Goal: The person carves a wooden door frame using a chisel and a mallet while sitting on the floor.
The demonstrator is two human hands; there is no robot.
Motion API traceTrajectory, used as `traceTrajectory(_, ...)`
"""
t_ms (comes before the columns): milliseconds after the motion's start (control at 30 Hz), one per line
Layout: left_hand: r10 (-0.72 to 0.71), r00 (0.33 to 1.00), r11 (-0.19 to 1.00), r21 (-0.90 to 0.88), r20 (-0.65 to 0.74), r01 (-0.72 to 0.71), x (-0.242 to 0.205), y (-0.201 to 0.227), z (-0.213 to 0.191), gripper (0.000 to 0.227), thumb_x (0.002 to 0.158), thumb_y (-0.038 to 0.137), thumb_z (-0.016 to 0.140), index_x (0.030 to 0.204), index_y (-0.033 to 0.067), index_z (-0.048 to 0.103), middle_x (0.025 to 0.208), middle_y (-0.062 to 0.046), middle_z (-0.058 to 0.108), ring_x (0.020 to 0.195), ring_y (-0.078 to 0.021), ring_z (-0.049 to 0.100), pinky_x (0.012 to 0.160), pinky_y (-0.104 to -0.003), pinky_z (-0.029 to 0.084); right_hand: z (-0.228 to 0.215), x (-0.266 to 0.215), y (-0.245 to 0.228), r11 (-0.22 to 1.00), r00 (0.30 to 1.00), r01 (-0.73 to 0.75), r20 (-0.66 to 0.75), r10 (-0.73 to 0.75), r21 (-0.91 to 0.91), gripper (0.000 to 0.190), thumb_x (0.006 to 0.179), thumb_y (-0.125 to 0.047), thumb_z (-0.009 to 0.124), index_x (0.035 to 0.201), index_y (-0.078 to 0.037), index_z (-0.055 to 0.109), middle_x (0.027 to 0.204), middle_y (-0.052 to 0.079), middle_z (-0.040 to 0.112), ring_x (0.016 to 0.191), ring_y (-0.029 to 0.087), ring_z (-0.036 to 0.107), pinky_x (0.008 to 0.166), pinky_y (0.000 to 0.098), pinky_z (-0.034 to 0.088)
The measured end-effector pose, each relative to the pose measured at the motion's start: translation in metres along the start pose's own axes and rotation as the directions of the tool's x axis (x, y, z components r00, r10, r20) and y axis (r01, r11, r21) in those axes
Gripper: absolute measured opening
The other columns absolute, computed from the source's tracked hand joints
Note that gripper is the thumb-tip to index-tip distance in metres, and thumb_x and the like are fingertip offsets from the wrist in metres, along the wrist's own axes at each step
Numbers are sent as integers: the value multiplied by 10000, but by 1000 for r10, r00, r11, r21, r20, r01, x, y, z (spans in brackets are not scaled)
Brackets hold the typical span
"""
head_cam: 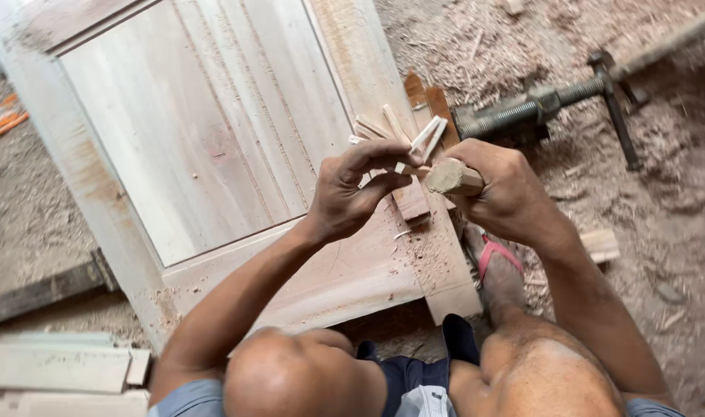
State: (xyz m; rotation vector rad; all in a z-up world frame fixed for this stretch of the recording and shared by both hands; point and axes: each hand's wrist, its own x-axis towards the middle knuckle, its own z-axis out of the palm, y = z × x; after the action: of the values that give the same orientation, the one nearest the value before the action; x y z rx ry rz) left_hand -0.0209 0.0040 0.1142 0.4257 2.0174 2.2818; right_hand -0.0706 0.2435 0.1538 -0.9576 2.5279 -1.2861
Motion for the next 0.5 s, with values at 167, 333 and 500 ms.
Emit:
traceTrajectory(167,-144,984,989,-53,-103,139,10,29,13,293,1017,-18,677,1305,-2,624,1229,-110,720,1164,-192,715,1043,-344,629,-8,26,22,962,967,161,160,-199,219,139,894,-66,751,1022,-40,703,1049,114,728,914,232,759,779,352,637)
traceTrajectory(333,-211,944,931,243,-255,274,15,45,25,199,1003,-5,684,1201,14,679,1105,-108,763,1059,-154,742,939,-299,644,-13,37,64,858,831,279,340,-441,431,316,791,-43,739,1097,-1,672,1075,133,714,952,263,740,795,370,623)
traceTrajectory(500,-202,940,675,656,-274,336,17,56,42,139,941,23,672,1070,21,723,814,-87,745,771,-207,730,663,-325,604,-16,58,74,857,698,256,528,-483,447,149,911,-100,732,1050,-53,704,910,67,726,719,174,730,585,306,612)
